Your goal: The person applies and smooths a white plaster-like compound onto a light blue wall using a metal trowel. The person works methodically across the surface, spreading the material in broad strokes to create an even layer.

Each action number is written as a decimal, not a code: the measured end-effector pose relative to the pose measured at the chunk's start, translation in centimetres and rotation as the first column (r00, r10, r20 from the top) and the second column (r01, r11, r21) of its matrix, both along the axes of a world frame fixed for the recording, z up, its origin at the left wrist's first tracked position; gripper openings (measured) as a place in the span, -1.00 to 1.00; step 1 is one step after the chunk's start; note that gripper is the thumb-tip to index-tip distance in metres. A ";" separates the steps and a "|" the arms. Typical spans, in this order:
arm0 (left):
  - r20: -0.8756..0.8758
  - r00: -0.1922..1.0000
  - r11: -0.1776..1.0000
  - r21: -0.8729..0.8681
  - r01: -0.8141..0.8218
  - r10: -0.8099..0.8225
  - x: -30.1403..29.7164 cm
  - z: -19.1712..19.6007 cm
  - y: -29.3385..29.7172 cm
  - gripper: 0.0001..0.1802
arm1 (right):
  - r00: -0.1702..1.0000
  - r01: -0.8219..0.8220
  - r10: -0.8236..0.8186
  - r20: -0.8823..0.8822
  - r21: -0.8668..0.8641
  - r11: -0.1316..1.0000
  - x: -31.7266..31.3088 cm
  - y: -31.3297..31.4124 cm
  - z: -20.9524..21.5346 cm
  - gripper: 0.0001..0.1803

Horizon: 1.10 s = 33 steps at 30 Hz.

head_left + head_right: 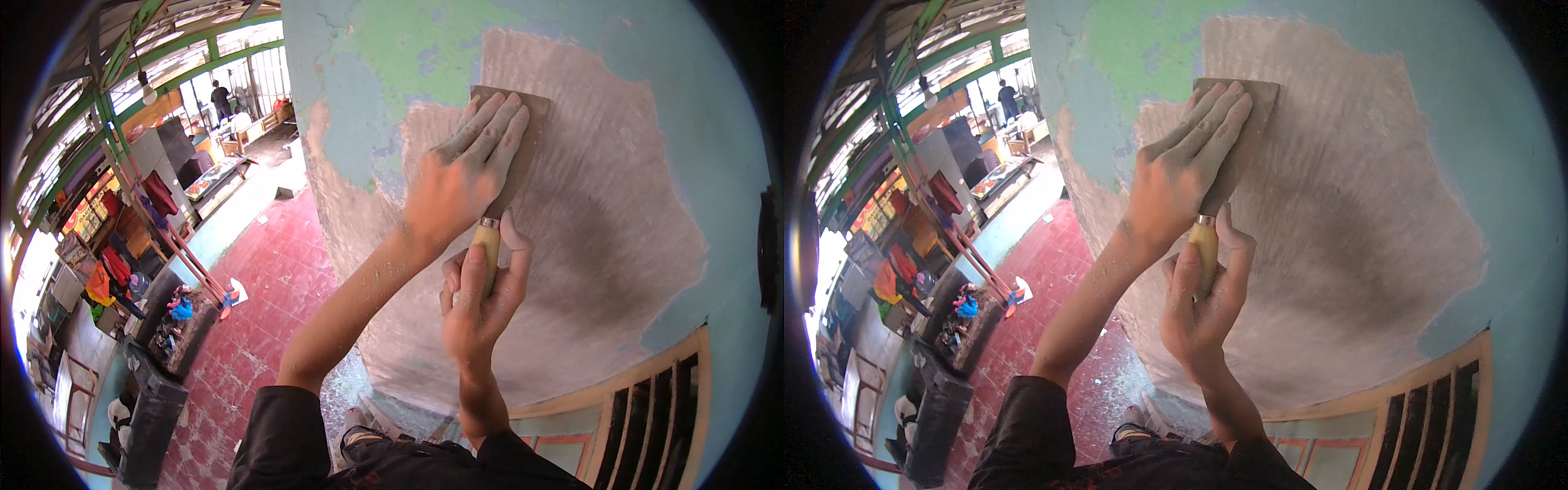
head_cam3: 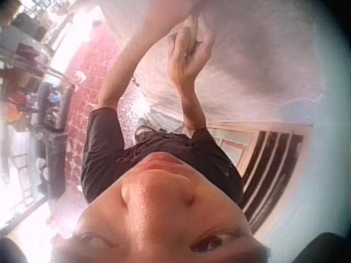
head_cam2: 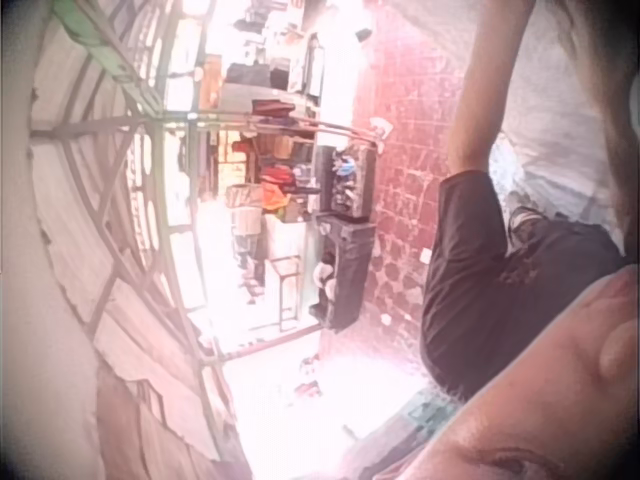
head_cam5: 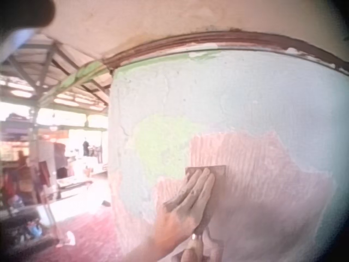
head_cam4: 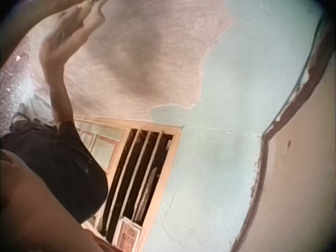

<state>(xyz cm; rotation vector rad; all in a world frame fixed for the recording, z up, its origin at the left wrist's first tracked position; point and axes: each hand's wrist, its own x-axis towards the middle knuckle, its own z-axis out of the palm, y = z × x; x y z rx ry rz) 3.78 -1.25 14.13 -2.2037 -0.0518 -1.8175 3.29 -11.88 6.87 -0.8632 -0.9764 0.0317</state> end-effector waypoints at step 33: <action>0.020 0.997 0.997 0.027 -0.077 0.077 0.2 1.4 0.8 -0.42 | 0.987 0.128 -0.127 0.102 0.000 0.992 1.0 1.4 0.8 -0.60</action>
